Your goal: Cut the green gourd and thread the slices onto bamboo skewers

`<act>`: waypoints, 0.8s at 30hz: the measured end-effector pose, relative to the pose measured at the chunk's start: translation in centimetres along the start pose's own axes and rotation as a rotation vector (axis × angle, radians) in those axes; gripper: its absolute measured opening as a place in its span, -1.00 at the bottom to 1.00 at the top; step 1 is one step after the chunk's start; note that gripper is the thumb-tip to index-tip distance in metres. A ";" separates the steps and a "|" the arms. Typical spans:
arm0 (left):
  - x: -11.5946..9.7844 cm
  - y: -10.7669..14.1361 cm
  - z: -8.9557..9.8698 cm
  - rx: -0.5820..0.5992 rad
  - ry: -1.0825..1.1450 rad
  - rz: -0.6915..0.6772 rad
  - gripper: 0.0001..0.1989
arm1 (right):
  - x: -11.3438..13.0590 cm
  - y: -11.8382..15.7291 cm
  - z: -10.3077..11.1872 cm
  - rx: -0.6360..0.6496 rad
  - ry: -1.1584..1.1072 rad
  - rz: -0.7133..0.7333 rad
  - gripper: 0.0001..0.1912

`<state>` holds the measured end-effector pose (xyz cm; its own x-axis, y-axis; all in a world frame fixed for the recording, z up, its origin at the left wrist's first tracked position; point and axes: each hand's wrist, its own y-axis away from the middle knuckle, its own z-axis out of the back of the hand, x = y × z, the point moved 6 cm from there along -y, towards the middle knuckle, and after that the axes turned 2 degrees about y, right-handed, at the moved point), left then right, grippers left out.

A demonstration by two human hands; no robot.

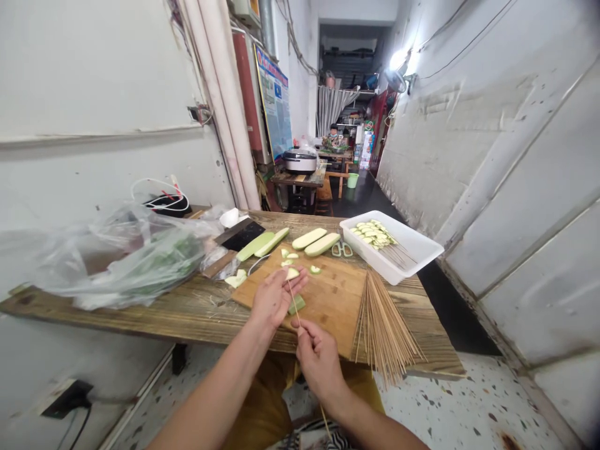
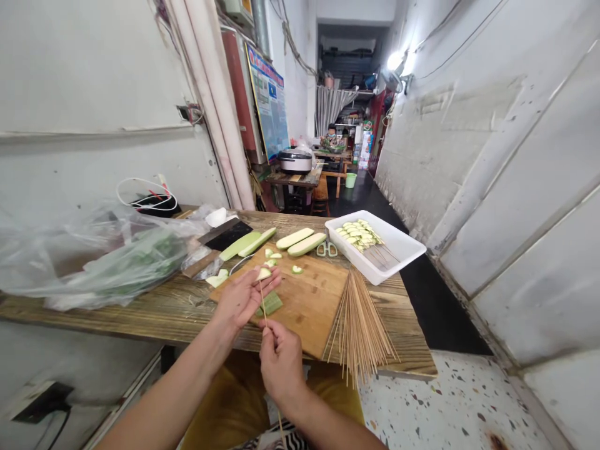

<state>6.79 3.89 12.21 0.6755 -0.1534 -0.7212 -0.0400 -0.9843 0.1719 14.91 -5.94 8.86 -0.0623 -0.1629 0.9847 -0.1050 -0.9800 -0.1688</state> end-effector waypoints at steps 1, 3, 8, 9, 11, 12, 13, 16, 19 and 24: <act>-0.1 0.0 0.0 0.000 0.003 -0.015 -0.89 | 0.1 -0.1 0.0 -0.008 0.000 0.002 -0.63; -0.3 0.0 -0.1 0.003 0.008 -0.033 -0.89 | 0.5 -0.2 0.1 -0.020 0.013 0.011 -0.63; -0.3 -0.1 0.0 -0.003 -0.013 -0.040 -0.87 | 1.3 -0.4 0.3 -0.036 0.060 0.035 -0.62; -0.3 -0.2 0.1 0.002 -0.016 -0.037 -0.86 | 1.5 -0.4 0.4 -0.036 0.068 0.041 -0.62; -0.2 -0.2 0.1 0.009 -0.018 -0.024 -0.85 | 1.7 -0.5 0.4 -0.032 0.082 0.055 -0.62; -0.1 -0.2 0.1 0.007 -0.017 -0.017 -0.84 | 1.7 -0.5 0.3 -0.031 0.089 0.062 -0.62; -0.1 -0.1 0.0 0.004 -0.013 -0.009 -0.83 | 1.7 -0.5 0.4 -0.031 0.096 0.067 -0.61; 0.0 0.0 -0.1 -0.016 0.009 0.028 -0.81 | 1.7 -0.6 0.4 -0.032 0.112 0.073 -0.61; 0.1 0.1 -0.3 -0.044 0.035 0.075 -0.82 | 1.6 -0.6 0.4 -0.034 0.110 0.074 -0.61; 0.1 0.3 -0.7 -0.077 0.056 0.136 -0.82 | 1.8 -0.7 0.4 -0.046 0.089 0.079 -0.61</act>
<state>7.33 3.66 12.66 0.7081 -0.2772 -0.6495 -0.0788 -0.9450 0.3174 15.30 -5.64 10.77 -0.1598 -0.2270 0.9607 -0.1420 -0.9578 -0.2500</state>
